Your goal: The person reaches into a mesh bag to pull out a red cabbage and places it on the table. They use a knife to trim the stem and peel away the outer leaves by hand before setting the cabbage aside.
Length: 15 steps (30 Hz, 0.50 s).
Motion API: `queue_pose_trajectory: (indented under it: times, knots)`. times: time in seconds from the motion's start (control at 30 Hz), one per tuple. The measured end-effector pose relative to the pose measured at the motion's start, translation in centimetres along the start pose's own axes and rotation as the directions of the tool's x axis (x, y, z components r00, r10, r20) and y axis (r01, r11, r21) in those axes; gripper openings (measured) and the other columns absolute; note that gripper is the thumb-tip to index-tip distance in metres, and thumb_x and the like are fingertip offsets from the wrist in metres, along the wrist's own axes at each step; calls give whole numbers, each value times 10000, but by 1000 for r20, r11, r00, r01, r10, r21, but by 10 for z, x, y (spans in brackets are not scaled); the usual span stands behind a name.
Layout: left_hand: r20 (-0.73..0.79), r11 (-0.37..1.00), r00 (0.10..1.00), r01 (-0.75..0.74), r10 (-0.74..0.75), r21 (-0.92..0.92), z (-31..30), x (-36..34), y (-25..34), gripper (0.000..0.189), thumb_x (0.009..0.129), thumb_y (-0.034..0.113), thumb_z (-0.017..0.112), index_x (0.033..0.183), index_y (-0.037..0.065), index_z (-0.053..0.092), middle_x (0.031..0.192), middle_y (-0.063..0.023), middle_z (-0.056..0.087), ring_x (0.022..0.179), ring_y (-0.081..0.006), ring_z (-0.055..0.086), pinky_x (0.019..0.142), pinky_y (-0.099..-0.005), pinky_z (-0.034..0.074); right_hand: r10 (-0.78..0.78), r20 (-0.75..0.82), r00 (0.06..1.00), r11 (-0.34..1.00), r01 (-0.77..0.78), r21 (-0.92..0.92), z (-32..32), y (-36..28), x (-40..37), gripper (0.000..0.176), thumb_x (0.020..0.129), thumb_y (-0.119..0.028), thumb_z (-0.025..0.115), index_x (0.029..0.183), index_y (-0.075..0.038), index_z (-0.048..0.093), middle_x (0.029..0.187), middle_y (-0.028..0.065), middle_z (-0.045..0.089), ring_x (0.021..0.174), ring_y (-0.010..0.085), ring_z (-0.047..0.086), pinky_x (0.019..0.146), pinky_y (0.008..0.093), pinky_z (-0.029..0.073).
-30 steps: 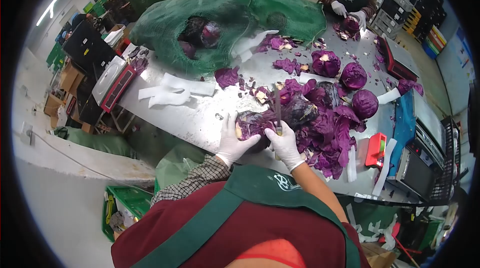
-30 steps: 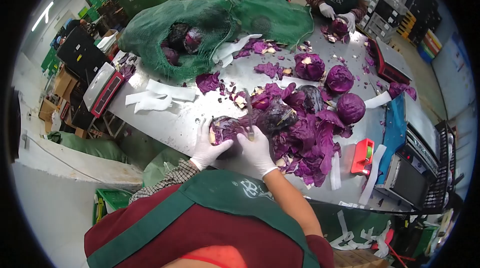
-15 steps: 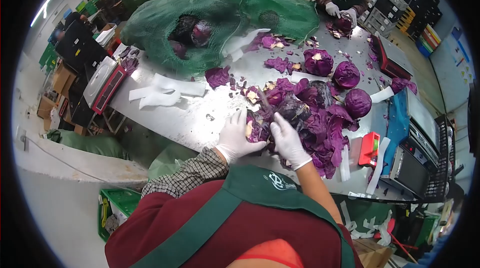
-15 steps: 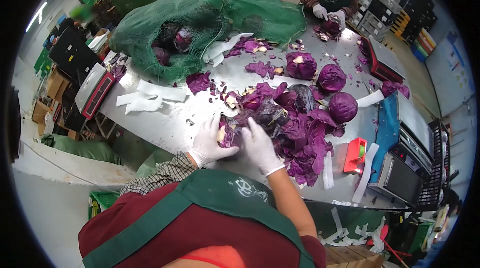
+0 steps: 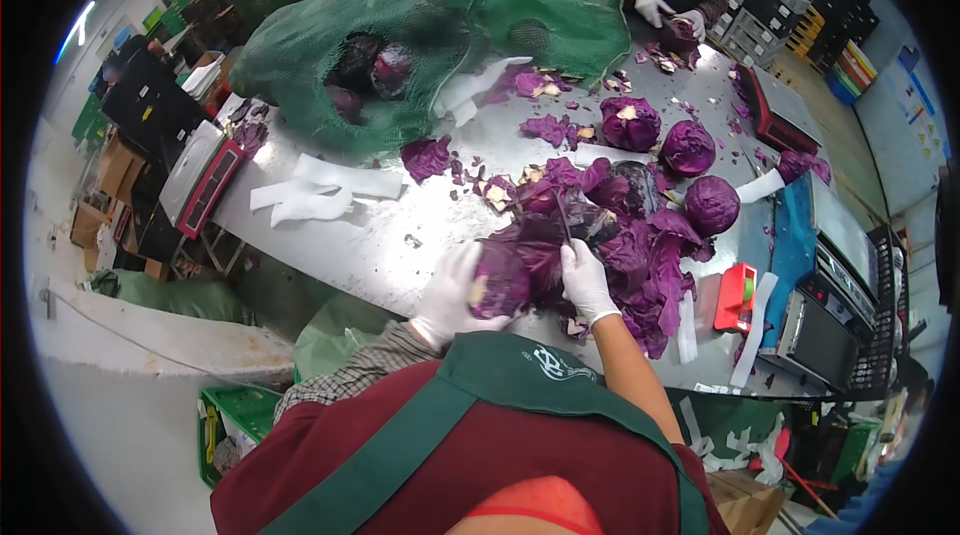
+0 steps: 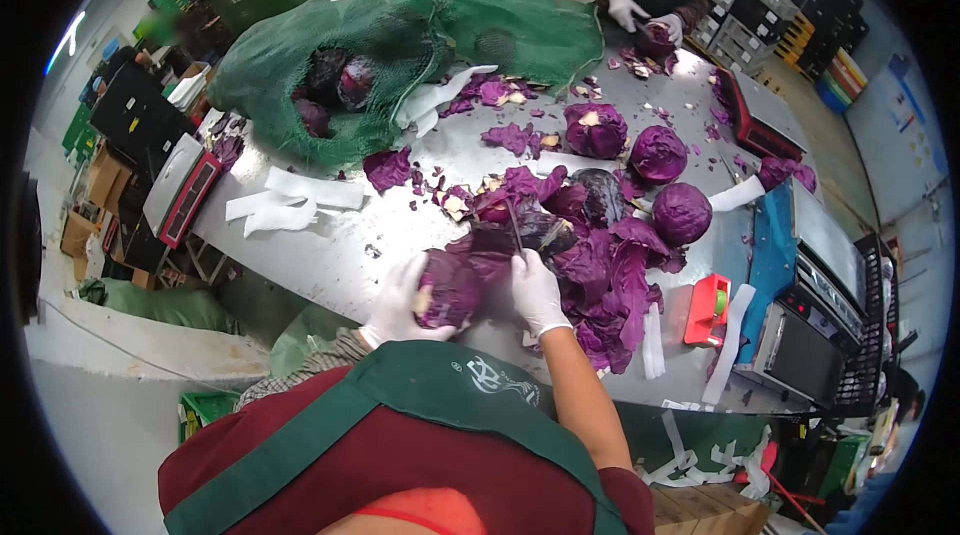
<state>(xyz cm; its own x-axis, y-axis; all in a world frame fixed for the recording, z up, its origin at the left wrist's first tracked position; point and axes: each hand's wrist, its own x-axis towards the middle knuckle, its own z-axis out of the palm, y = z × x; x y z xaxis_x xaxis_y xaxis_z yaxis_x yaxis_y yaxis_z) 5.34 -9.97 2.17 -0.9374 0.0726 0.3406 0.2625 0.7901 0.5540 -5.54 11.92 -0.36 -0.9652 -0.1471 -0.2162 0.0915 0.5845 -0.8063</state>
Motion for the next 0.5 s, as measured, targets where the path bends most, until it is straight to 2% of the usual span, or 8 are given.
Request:
queue_pose_trajectory:
  times: [0.07,0.13,0.23,0.27,0.3,0.37,0.43,0.5]
  knots:
    - [48,956,992,127,-118,-263,-21,-17,-37,1011,624,347,803,1404,-34,283,1324,-249,416,1245,-377,424,1063,-443,341,40,-32,999,971,-32,237,1,6,-3,301,970,-274,481,1136,-36,560,718,126,599,448,177,556,449,325,460]
    - [138,754,956,288,-257,-590,-21,-39,-83,987,677,282,779,1446,-17,236,1374,-233,391,1305,-310,394,1097,-385,312,-63,1,998,955,60,291,-6,-11,-4,288,975,-246,476,1141,-26,562,694,119,581,450,178,556,451,327,453]
    - [229,710,932,363,-282,-603,-31,-32,-79,902,725,250,751,1448,7,271,1387,-211,395,1303,-301,397,1091,-376,317,-329,-180,927,915,360,180,-12,-42,11,294,974,-251,492,1134,-17,572,739,172,613,554,238,613,553,358,484]
    - [208,721,939,345,-275,-600,-26,-28,-75,893,728,246,750,1446,6,275,1383,-210,400,1297,-297,402,1089,-372,321,-332,-249,910,925,366,100,-24,-56,15,297,970,-247,505,1139,-13,575,812,212,634,688,298,645,650,374,496]
    - [183,734,947,320,-264,-599,-20,-21,-72,885,731,242,748,1443,5,279,1379,-210,405,1291,-292,408,1087,-367,324,-149,-179,972,968,181,174,-44,-82,9,306,968,-245,512,1145,-3,572,875,221,646,776,333,652,697,380,498]
    - [186,689,938,343,-294,-638,-14,-12,-67,870,736,239,745,1438,3,288,1373,-211,410,1280,-287,419,1081,-361,332,-389,-361,848,906,423,18,-72,-80,28,358,963,-246,518,1217,6,513,907,221,647,836,330,658,735,400,495]
    - [243,561,895,426,-374,-709,-11,0,-63,858,739,242,742,1432,1,298,1370,-214,411,1268,-284,429,1074,-358,342,-325,-341,882,942,273,-193,-98,-78,44,445,950,-254,535,1305,-10,423,921,221,652,854,332,656,747,408,497]
    - [252,602,876,468,-411,-647,-17,15,-49,867,729,273,755,1421,-4,313,1342,-218,419,1241,-288,447,1064,-361,354,-320,-236,917,945,292,-147,-97,-89,23,526,926,-281,568,1340,-19,376,942,219,656,870,343,654,761,417,498]
